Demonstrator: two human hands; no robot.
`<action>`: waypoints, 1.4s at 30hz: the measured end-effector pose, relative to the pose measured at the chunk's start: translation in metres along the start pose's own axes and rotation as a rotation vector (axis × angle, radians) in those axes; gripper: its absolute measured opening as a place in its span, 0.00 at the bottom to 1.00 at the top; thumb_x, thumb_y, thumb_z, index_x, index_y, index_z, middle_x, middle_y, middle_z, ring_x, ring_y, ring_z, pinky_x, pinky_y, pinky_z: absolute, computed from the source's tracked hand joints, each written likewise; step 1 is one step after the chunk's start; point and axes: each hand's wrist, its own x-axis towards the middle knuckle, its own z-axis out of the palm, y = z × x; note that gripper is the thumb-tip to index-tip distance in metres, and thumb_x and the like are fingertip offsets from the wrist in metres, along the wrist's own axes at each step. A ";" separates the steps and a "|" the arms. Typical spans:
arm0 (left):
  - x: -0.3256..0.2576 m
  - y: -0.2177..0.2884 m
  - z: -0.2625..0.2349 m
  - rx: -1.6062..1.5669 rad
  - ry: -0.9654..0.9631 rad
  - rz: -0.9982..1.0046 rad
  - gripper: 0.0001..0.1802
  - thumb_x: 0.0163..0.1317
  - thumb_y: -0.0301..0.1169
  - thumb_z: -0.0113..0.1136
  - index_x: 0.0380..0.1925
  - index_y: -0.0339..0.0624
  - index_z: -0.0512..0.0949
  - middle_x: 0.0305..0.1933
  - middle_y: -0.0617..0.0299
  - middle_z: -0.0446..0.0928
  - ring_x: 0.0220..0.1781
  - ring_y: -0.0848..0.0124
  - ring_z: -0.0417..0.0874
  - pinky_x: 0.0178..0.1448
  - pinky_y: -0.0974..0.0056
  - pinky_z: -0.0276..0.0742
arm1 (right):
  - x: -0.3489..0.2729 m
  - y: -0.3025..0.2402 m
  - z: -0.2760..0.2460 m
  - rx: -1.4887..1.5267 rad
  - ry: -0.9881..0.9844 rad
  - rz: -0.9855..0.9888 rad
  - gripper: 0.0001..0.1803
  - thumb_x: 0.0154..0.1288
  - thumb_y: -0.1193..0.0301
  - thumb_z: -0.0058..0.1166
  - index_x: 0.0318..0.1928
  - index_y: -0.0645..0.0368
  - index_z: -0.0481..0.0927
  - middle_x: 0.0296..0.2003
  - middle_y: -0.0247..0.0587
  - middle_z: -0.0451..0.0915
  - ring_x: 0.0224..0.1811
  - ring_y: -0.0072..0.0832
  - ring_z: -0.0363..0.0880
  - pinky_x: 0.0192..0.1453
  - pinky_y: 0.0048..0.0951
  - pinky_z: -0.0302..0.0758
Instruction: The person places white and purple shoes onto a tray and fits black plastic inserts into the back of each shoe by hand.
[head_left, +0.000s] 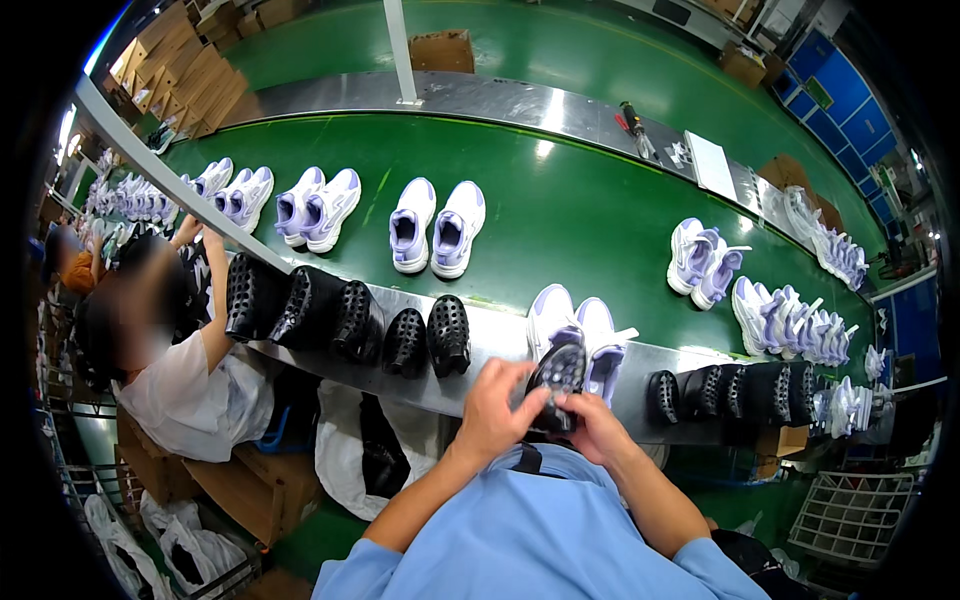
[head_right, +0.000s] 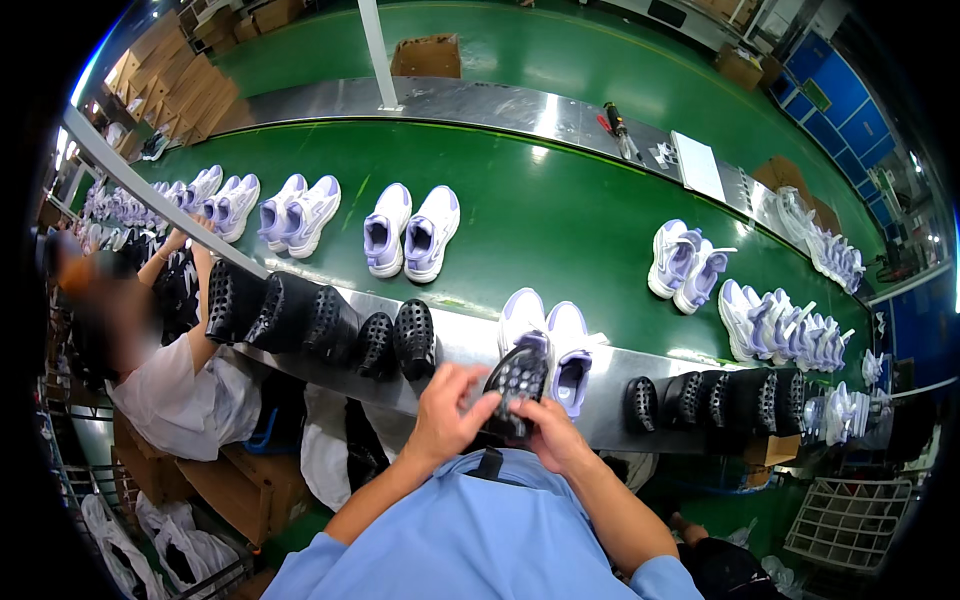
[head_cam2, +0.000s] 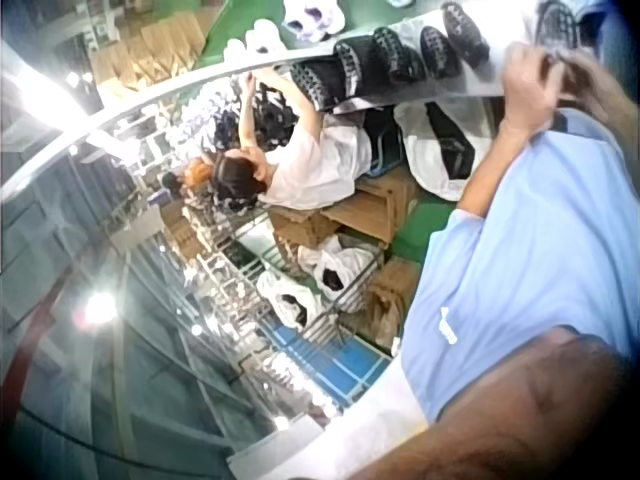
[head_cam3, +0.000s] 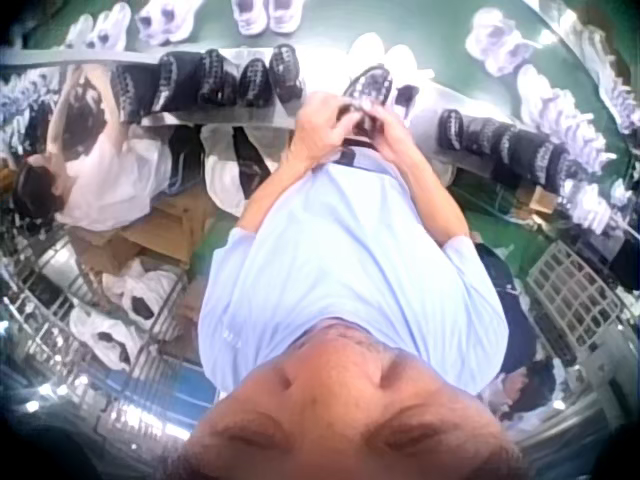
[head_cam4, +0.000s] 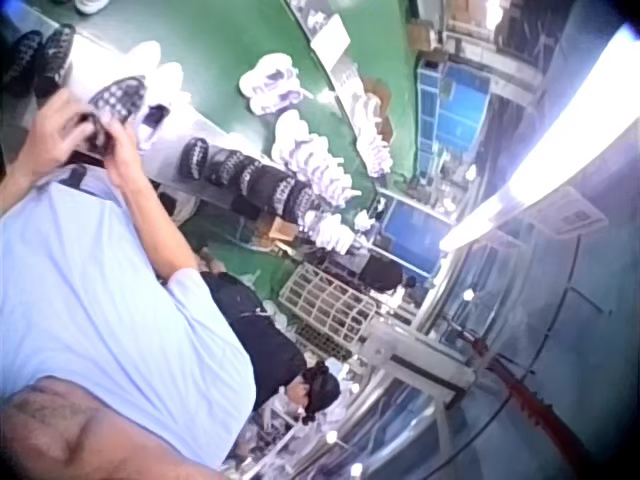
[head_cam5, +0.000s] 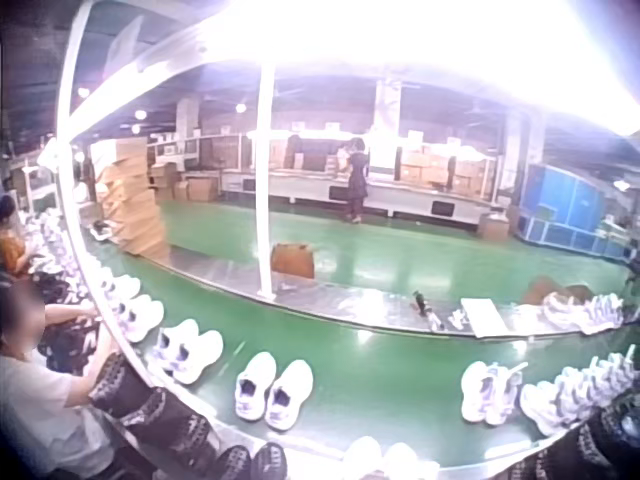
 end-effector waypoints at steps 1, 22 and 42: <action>0.013 -0.002 0.010 -0.115 -0.015 -0.112 0.25 0.63 0.39 0.75 0.56 0.37 0.83 0.45 0.52 0.80 0.47 0.58 0.83 0.53 0.57 0.80 | -0.001 0.003 -0.008 -0.101 -0.011 0.034 0.19 0.71 0.65 0.62 0.58 0.58 0.81 0.49 0.35 0.86 0.52 0.28 0.85 0.54 0.35 0.82; 0.095 -0.072 0.113 0.442 -0.109 0.205 0.11 0.60 0.26 0.67 0.43 0.35 0.84 0.44 0.45 0.80 0.52 0.45 0.79 0.57 0.46 0.78 | -0.004 -0.036 -0.061 -1.708 0.351 -0.529 0.21 0.68 0.58 0.66 0.39 0.66 0.78 0.29 0.61 0.85 0.33 0.56 0.88 0.36 0.54 0.82; 0.084 -0.095 0.091 0.068 -0.223 -0.032 0.25 0.59 0.32 0.70 0.55 0.32 0.81 0.44 0.38 0.84 0.48 0.43 0.86 0.57 0.49 0.82 | 0.076 0.022 -0.070 -1.438 0.530 -1.007 0.17 0.69 0.70 0.64 0.54 0.63 0.77 0.41 0.55 0.80 0.42 0.55 0.83 0.45 0.50 0.81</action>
